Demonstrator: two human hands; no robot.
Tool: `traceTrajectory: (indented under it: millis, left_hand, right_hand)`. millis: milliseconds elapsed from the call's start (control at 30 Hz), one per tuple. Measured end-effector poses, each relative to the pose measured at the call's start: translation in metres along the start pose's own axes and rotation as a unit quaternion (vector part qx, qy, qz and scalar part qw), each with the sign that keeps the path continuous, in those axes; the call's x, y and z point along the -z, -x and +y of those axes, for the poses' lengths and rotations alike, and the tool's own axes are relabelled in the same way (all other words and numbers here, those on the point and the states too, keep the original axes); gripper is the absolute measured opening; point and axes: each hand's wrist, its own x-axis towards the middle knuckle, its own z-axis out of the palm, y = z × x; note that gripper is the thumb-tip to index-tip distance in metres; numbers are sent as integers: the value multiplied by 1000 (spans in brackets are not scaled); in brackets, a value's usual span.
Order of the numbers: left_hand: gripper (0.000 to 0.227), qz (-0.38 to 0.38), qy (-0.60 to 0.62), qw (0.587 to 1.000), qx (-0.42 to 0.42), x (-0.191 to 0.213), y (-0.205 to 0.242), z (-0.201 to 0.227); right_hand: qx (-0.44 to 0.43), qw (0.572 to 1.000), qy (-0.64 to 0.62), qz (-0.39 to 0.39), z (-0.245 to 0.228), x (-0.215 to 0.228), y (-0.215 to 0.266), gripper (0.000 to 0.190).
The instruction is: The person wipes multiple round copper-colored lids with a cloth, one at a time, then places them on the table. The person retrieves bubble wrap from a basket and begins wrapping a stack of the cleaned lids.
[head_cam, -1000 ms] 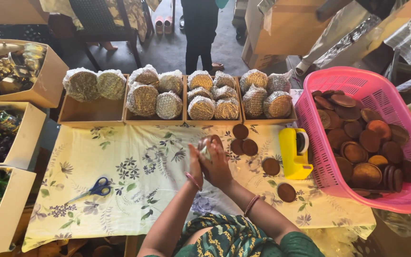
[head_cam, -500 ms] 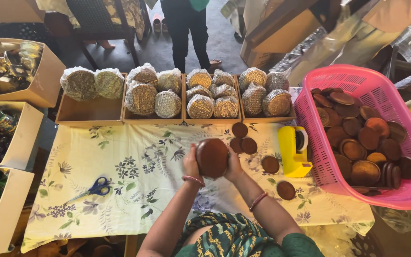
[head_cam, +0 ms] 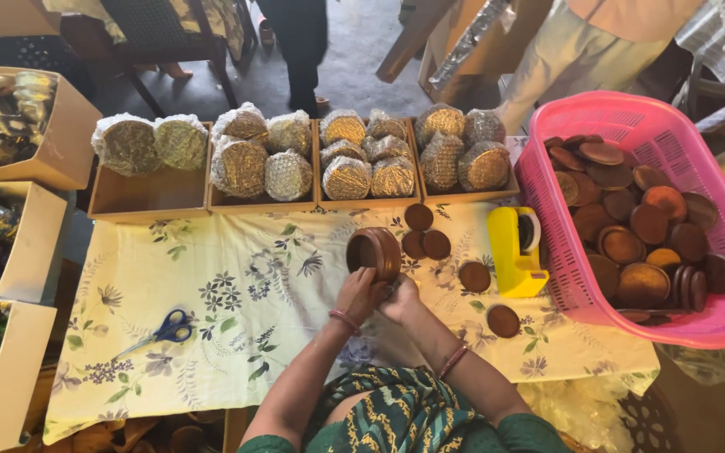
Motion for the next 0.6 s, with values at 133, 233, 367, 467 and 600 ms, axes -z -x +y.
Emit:
traceTrajectory:
  millis: [133,233,367,467,600]
  left_hand:
    - [28,-68,-95,990,-84,19,4,-11]
    - [26,-78,-196,967,-142,17,7,-25]
    - [52,-57,-210,968,-127,29,19,2]
    - [73,-65,-200,973,-89,34,31,15]
    - [85,-72,-215,972,-56,33,46,13]
  right_hand:
    - [105,919,113,363,16,-107,19,31]
    - [185,871,211,404,11,-198,35,36]
    - [262,814,358,374,-35,-265,79,40]
    - [326,766,437,340,-74,-302,131,24]
    - [443,738,425,279,-125,-352,206,10]
